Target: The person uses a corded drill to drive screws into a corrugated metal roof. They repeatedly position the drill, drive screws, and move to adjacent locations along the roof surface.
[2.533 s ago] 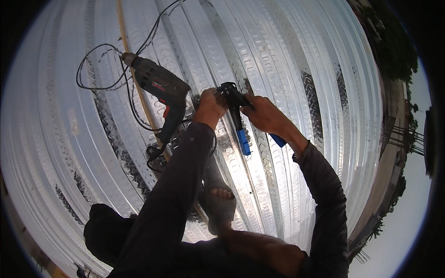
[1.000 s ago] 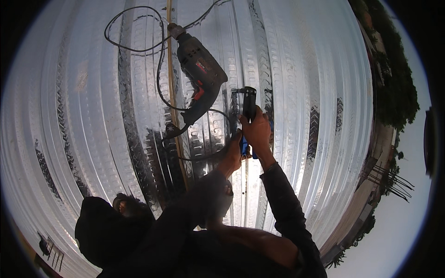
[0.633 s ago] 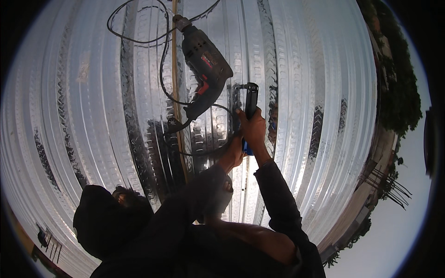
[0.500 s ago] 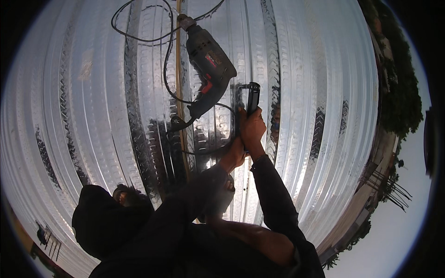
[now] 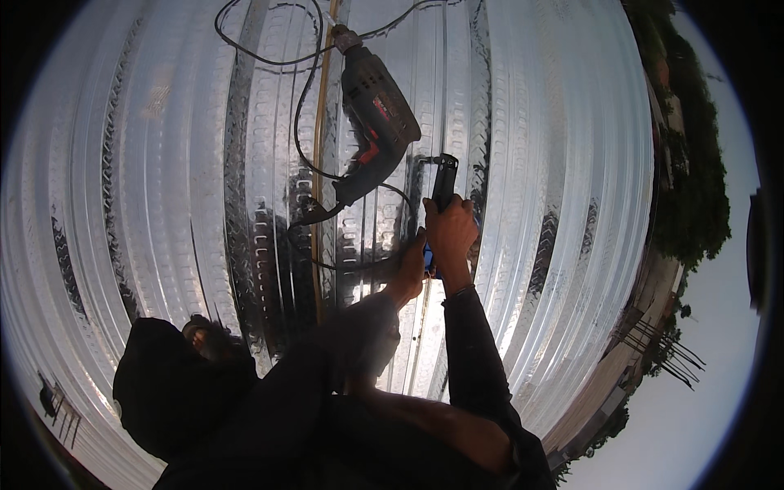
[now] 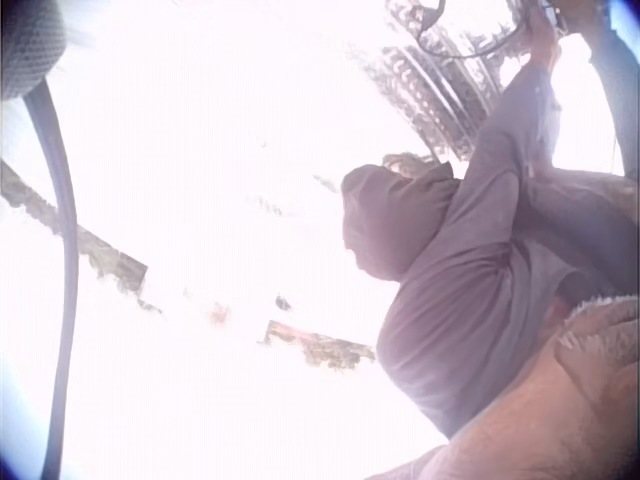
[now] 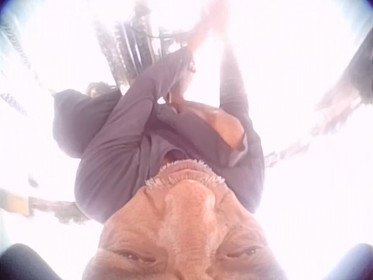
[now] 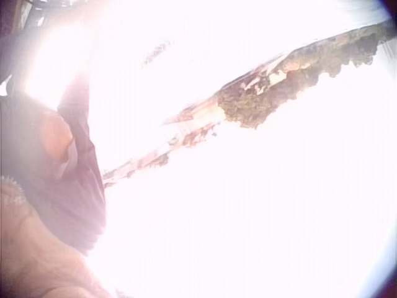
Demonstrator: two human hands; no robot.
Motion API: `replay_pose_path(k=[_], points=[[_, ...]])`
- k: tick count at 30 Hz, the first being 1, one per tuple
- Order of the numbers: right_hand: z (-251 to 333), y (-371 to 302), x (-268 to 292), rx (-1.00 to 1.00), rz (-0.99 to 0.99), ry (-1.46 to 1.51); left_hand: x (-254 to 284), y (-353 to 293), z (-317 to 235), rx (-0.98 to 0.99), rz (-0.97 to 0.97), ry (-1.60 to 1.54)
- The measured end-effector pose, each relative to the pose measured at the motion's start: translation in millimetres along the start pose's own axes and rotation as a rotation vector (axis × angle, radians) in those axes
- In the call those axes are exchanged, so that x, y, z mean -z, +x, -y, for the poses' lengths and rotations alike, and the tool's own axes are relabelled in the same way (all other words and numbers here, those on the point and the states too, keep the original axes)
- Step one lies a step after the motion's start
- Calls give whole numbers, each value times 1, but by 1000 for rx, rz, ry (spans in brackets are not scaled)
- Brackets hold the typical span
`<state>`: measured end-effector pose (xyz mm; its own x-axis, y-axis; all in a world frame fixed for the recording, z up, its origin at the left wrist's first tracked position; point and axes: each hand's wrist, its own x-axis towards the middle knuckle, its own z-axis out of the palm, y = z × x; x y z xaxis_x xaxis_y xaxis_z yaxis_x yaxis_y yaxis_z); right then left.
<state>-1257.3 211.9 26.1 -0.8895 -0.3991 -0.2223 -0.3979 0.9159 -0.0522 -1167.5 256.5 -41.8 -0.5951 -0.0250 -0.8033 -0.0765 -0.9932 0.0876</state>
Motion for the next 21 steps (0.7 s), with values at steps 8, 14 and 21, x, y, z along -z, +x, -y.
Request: replay_pose_path(k=[8, 14, 21], points=[[-25, -3, -8, -2, 172, 549, 16, 8, 6, 68, 28, 39], [-17, 2, -23, -154, 180, 410, 24, 14, 9, -21, 84, 15], [-10, -1, -35, -178, 47, 264, 8, -4, -5, 43, 62, -40]])
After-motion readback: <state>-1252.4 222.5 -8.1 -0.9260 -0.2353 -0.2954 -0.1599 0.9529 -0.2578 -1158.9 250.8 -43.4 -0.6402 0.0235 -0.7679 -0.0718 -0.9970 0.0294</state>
